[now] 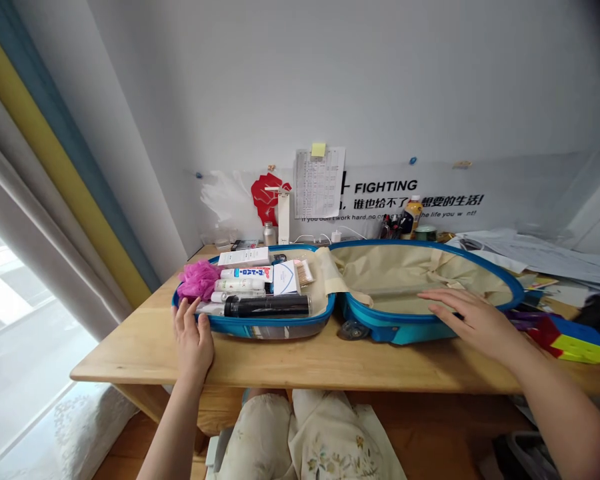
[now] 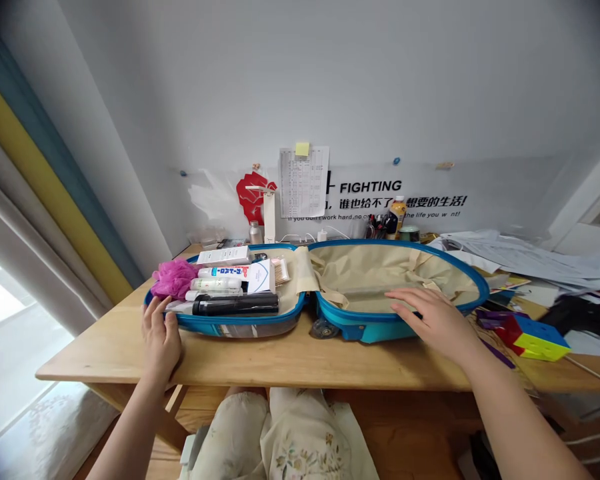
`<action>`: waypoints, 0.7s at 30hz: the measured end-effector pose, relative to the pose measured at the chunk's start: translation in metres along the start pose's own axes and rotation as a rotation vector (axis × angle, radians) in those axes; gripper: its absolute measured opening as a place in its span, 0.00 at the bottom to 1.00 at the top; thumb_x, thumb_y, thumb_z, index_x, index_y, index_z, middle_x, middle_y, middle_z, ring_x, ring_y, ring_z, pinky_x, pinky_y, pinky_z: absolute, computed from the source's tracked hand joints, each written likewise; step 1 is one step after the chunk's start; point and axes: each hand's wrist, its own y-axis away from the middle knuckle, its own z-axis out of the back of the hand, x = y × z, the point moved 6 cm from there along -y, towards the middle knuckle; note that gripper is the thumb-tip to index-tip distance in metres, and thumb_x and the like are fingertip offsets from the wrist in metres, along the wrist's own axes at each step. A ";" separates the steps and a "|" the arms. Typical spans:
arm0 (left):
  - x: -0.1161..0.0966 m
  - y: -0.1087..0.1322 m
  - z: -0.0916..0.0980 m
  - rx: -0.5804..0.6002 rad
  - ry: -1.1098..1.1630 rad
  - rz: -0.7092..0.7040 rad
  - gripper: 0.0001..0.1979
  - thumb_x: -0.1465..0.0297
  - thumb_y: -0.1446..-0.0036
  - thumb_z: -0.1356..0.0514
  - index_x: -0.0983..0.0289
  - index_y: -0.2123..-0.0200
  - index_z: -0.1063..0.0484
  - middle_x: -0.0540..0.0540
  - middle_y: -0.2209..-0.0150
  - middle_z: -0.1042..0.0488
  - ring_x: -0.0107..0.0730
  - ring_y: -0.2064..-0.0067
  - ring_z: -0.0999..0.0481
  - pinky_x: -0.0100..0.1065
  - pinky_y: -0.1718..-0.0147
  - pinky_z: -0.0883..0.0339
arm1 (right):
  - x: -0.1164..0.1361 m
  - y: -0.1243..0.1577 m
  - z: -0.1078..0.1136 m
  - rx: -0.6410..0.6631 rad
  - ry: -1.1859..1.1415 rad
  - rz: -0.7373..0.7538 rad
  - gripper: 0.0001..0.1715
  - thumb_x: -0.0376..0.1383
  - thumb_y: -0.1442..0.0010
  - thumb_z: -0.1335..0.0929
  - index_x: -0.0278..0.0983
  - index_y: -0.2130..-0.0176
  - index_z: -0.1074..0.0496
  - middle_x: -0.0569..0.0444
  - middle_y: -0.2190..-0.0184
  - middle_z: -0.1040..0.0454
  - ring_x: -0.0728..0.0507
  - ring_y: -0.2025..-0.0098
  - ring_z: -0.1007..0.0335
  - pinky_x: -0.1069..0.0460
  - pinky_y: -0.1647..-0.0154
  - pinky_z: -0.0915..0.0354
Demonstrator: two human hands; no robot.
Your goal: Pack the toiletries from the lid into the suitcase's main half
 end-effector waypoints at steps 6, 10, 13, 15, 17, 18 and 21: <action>-0.048 0.013 0.000 0.001 -0.086 -0.283 0.23 0.61 0.35 0.49 0.61 0.40 0.35 0.63 0.33 0.44 0.51 0.29 0.57 0.55 0.34 0.61 | -0.003 0.016 -0.009 -0.109 0.062 0.082 0.30 0.59 0.39 0.43 0.47 0.57 0.23 0.50 0.54 0.21 0.37 0.48 0.28 0.38 0.41 0.42; -0.095 0.027 -0.023 0.199 -0.108 -0.511 0.18 0.61 0.37 0.44 0.54 0.46 0.27 0.57 0.37 0.36 0.50 0.30 0.52 0.55 0.34 0.61 | 0.004 0.016 -0.007 -0.141 -0.009 0.100 0.31 0.62 0.42 0.42 0.48 0.61 0.21 0.51 0.58 0.20 0.37 0.52 0.26 0.38 0.45 0.41; -0.117 0.034 -0.037 0.297 -0.096 -0.641 0.15 0.64 0.36 0.45 0.52 0.49 0.25 0.55 0.39 0.32 0.47 0.33 0.44 0.54 0.35 0.57 | 0.006 0.017 -0.006 -0.166 -0.077 0.083 0.32 0.64 0.43 0.41 0.47 0.65 0.21 0.51 0.60 0.19 0.37 0.53 0.25 0.38 0.46 0.43; -0.120 0.034 -0.040 0.298 -0.085 -0.652 0.14 0.65 0.35 0.46 0.53 0.51 0.24 0.55 0.40 0.31 0.45 0.34 0.40 0.54 0.36 0.54 | 0.006 0.017 -0.006 -0.182 -0.104 0.082 0.32 0.64 0.43 0.41 0.47 0.68 0.21 0.51 0.63 0.19 0.38 0.55 0.25 0.39 0.46 0.44; -0.119 0.033 -0.040 0.279 -0.067 -0.622 0.13 0.66 0.34 0.47 0.54 0.54 0.22 0.55 0.42 0.29 0.44 0.35 0.38 0.53 0.36 0.51 | 0.006 0.018 -0.008 -0.198 -0.120 0.092 0.32 0.64 0.44 0.40 0.46 0.70 0.22 0.52 0.65 0.19 0.38 0.58 0.24 0.39 0.47 0.44; -0.117 0.032 -0.039 0.272 -0.057 -0.607 0.13 0.66 0.34 0.47 0.54 0.56 0.22 0.55 0.43 0.28 0.44 0.35 0.38 0.53 0.36 0.51 | 0.006 0.018 -0.009 -0.206 -0.124 0.098 0.31 0.64 0.44 0.40 0.47 0.71 0.22 0.53 0.66 0.19 0.38 0.59 0.24 0.39 0.47 0.44; -0.116 0.030 -0.037 0.259 -0.032 -0.579 0.13 0.66 0.34 0.47 0.55 0.59 0.21 0.55 0.46 0.26 0.44 0.35 0.38 0.52 0.37 0.49 | 0.008 0.018 -0.012 -0.236 -0.134 0.110 0.30 0.64 0.44 0.40 0.47 0.71 0.23 0.55 0.68 0.20 0.39 0.61 0.25 0.39 0.46 0.45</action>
